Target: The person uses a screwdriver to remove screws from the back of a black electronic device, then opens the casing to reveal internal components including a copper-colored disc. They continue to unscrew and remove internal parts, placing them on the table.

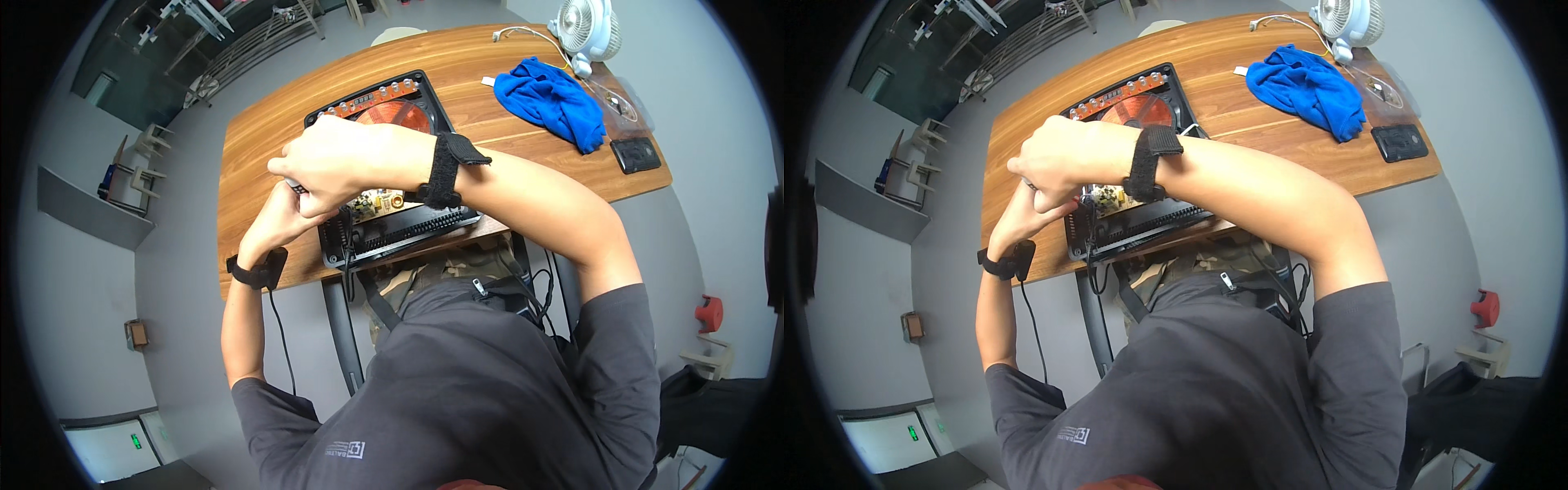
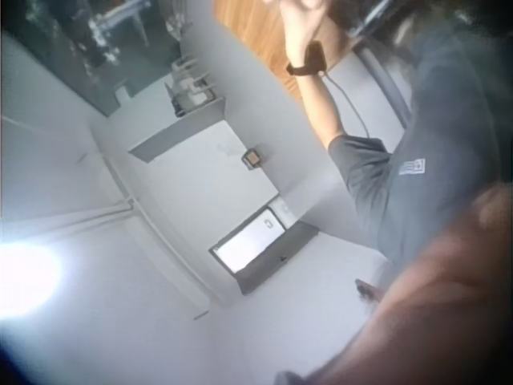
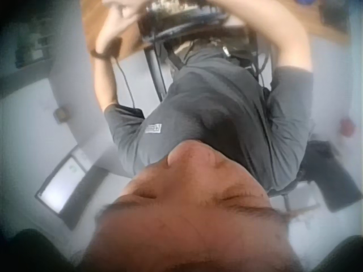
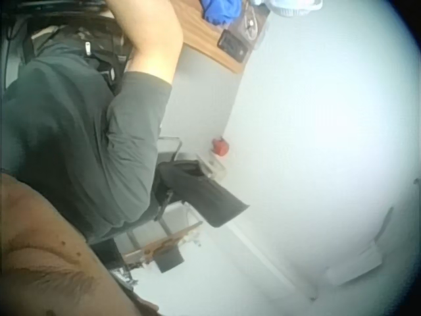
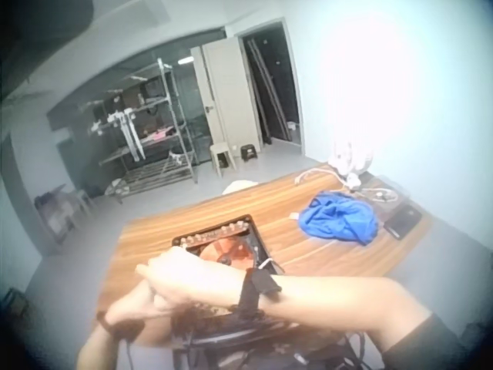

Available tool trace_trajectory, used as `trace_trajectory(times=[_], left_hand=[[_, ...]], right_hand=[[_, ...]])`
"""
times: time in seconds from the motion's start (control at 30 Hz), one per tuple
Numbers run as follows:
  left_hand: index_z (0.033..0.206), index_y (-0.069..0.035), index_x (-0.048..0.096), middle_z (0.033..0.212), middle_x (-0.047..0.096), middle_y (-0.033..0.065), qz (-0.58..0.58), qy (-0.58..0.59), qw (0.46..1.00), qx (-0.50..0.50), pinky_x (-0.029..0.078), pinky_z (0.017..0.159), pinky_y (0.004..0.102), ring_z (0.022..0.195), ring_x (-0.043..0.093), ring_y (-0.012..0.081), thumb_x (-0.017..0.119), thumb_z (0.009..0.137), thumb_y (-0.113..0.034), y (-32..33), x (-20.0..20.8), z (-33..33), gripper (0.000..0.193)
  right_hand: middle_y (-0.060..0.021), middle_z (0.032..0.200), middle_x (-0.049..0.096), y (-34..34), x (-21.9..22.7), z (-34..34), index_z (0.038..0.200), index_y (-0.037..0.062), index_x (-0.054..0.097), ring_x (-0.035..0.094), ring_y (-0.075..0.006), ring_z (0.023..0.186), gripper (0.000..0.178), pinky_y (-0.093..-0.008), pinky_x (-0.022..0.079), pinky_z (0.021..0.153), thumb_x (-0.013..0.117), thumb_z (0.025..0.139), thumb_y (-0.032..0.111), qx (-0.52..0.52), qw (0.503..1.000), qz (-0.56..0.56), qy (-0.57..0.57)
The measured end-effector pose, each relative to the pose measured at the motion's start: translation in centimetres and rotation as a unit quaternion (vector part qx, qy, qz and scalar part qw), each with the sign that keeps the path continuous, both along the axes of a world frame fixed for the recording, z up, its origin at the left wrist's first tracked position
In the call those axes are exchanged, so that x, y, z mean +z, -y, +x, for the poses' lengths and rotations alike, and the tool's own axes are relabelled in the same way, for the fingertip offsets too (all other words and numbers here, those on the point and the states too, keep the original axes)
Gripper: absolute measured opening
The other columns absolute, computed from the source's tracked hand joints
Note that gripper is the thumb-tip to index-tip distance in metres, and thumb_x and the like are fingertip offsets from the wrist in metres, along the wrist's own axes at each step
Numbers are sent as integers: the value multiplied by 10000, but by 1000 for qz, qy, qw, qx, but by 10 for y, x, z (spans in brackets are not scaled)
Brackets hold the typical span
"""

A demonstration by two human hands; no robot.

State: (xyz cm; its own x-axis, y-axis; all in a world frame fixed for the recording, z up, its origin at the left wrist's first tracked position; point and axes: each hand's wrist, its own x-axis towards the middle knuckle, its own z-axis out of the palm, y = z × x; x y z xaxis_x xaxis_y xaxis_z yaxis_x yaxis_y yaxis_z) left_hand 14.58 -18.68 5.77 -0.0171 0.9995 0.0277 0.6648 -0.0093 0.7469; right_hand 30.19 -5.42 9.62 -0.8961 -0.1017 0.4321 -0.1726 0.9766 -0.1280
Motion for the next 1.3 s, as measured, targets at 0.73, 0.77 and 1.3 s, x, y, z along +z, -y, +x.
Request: trace_trajectory(times=[0.73, 0.77, 1.3], left_hand=[[1141, 33, 630, 1053, 714, 125, -4, 35, 999, 8, 561, 826, 344, 979, 666, 182, 866, 760, -88, 1, 1, -4, 464], [1131, 30, 640, 1045, 720, 124, 1, 3, 1000, 18, 561, 819, 346, 978, 669, 180, 871, 756, -93, 0, 1, -3, 457], [999, 10, 684, 938, 734, 66, -60, -23, 998, 25, 557, 742, 317, 875, 690, 147, 884, 779, -109, 0, 4, 7, 321]], right_hand=[[-197, 887, 671, 9, -1, -4, 1012, 2, 644, 715, -361, 742, 424, -448, 576, 653, 717, 833, 379, -15, 999, -15, -36], [-195, 844, 681, 9, 4, -2, 1006, 4, 648, 715, -359, 718, 411, -450, 578, 648, 716, 828, 369, -27, 999, -7, -16], [-187, 718, 703, 1, 0, 1, 909, 7, 672, 717, -373, 670, 348, -440, 580, 615, 724, 769, 322, -22, 999, -28, -3]])
